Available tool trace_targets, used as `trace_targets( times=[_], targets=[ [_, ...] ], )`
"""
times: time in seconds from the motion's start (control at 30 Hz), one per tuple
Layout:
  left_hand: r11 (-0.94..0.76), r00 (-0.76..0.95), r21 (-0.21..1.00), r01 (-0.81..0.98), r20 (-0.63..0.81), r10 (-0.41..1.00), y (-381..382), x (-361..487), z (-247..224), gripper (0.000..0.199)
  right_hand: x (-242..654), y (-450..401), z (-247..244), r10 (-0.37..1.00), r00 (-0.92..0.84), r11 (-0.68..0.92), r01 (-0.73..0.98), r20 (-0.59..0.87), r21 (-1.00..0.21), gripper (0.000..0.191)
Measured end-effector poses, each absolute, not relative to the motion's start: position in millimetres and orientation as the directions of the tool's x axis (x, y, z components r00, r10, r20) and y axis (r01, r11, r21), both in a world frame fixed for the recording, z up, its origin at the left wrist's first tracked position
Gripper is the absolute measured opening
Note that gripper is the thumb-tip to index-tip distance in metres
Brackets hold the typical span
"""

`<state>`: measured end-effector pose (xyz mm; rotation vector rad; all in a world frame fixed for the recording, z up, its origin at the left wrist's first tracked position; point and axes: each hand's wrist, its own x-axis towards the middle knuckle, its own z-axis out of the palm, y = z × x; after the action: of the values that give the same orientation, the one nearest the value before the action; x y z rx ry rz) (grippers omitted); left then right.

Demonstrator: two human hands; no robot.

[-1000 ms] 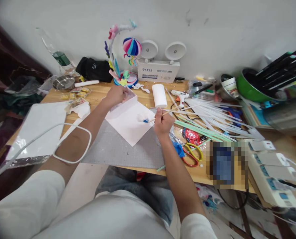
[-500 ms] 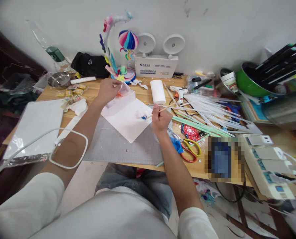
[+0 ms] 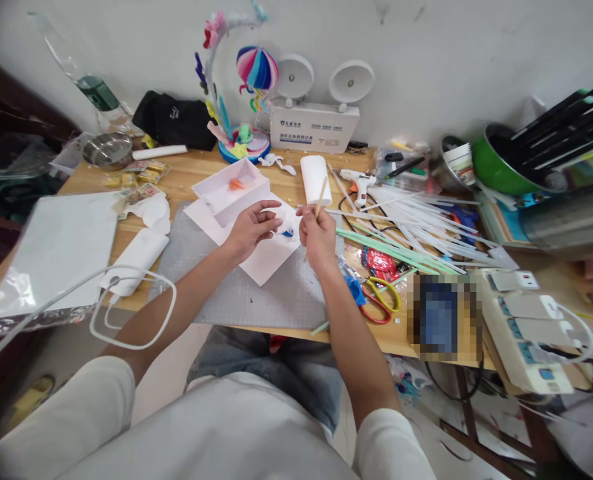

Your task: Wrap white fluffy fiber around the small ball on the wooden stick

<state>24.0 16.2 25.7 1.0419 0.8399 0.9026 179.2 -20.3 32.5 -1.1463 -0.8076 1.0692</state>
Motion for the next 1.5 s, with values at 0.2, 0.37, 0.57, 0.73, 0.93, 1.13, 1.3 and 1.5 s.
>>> trace_targets(
  times=[0.2,0.37,0.57,0.73,0.93,1.13,1.3,1.5],
  targets=[
    [0.184,0.407,0.967,-0.175,-0.099,0.908,13,25,19,0.047,176,-21,26,0.967,0.254,0.008,0.009,0.01,-1.0,0.034],
    [0.197,0.424,0.968,-0.158,-0.113,0.899,12,26,18,0.041,180,-21,25,0.961,0.258,0.067,0.134,0.1,-0.989,0.023],
    [0.299,0.511,0.931,-0.208,-0.157,0.845,12,23,20,0.041,181,-31,36,0.937,0.214,0.165,0.43,0.277,-0.888,0.016],
    [0.263,0.502,0.948,-0.177,-0.143,0.853,13,22,21,0.038,181,-33,37,0.919,0.183,0.209,0.526,0.35,-0.824,0.015],
    [0.275,0.509,0.939,-0.208,-0.136,0.85,13,20,21,0.047,183,-31,36,0.933,0.178,0.179,0.527,0.314,-0.831,0.013],
    [0.397,0.502,0.881,-0.259,-0.229,0.834,15,18,28,0.045,186,-30,33,0.916,0.206,0.199,0.51,0.344,-0.837,0.015],
    [0.635,0.573,0.77,-0.056,-0.496,0.652,20,16,30,0.064,190,-31,32,0.866,0.102,0.321,0.638,0.49,-0.7,0.018],
    [0.637,0.571,0.769,-0.059,-0.497,0.654,22,14,26,0.051,195,-35,32,0.832,-0.18,0.457,0.759,0.524,-0.464,0.022]
  ],
)
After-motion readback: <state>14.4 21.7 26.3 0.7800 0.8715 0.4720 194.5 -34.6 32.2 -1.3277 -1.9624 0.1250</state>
